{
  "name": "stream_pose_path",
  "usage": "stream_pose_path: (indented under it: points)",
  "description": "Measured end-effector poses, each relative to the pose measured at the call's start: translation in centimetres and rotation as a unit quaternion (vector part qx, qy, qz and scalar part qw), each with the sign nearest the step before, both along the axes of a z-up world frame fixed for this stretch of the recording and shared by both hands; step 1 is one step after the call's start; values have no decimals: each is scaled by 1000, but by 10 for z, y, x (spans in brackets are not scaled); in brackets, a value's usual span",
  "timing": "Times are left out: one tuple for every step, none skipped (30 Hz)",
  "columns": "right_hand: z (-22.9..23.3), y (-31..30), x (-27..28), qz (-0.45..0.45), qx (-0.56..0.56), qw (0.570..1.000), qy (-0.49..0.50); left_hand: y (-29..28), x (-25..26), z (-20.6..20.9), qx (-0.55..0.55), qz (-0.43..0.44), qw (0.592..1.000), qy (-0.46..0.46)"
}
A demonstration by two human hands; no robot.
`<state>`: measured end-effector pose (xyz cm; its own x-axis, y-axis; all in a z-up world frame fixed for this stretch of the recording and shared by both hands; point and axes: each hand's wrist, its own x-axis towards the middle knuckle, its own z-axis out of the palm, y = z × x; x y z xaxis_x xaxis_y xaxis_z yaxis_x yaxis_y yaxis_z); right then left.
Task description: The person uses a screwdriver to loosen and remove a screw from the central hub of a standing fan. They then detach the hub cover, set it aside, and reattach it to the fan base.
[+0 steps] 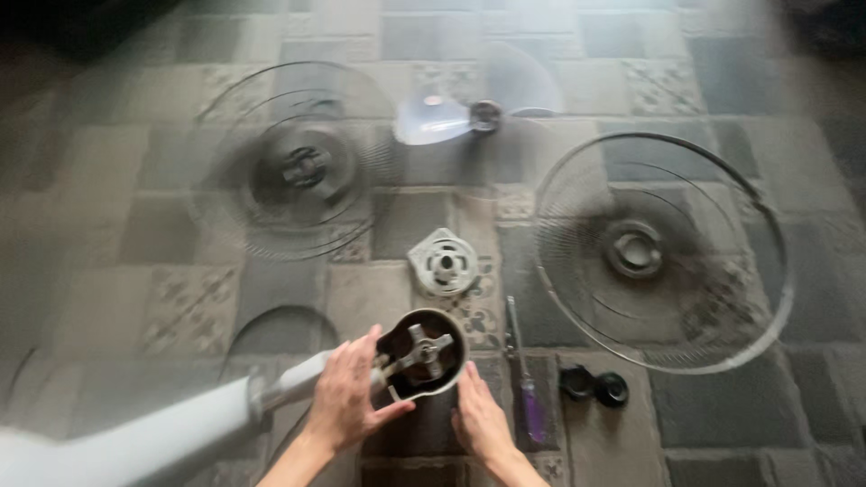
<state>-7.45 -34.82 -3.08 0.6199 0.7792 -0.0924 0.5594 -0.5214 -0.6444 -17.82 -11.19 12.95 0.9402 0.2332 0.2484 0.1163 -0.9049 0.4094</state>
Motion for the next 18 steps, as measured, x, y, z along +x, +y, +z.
stream_pose_path:
  points:
    - [2, -3, -2, 3, 20, 999, -26, -2, 0, -1, -6, 5, 1000, -1]
    - [3, -4, -2, -4, 16, 1000, -13, -2, 0, -3, -12, 9, 1000, -1]
    - [4, -3, -3, -11, 11, 1000, 2, -2, 0, -4, -19, 13, 1000, 0]
    - [4, -1, -3, -18, 7, 1000, 17, 0, 0, -5, -17, 13, 1000, 6]
    - [5, -1, -4, -22, 15, 1000, 10, 0, 0, -6, -15, 11, 1000, 14]
    - [5, 1, -6, -27, 22, 999, 4, 1, 1, -7, -14, 9, 1000, 21]
    - [6, 3, -7, -29, 30, 999, -3, 2, 2, -9, -17, 7, 1000, 14]
    - [6, 3, -9, -39, 28, 999, -2, 2, 4, -11, -19, 5, 1000, 8]
    - [6, 5, -10, -45, 28, 999, -1, 2, 5, -12, -21, 5, 1000, 2]
    - [6, 5, -11, -51, 27, 998, 0, 0, 7, -14, -9, 9, 1000, 4]
    - [7, 5, -12, -54, 34, 998, -3, -1, 6, -15, 5, 14, 1000, 7]
    - [7, 5, -13, -57, 41, 998, -5, -3, 7, -17, 20, 20, 1000, 9]
    - [6, 6, -13, -59, 48, 997, -9, -5, 8, -19, 28, 25, 999, -1]
    - [6, 8, -14, -65, 49, 997, -9, -6, 9, -22, 37, 30, 999, -11]
    - [6, 8, -15, -69, 50, 996, -10, -8, 11, -26, 45, 36, 998, -22]
    - [5, 7, -16, -74, 50, 996, -11, -7, 12, -31, 48, 29, 998, -26]
    - [4, 7, -16, -76, 52, 996, -1, -6, 14, -37, 50, 24, 998, -31]
    - [3, 6, -18, -78, 54, 995, 9, -3, 14, -44, 53, 20, 998, -35]
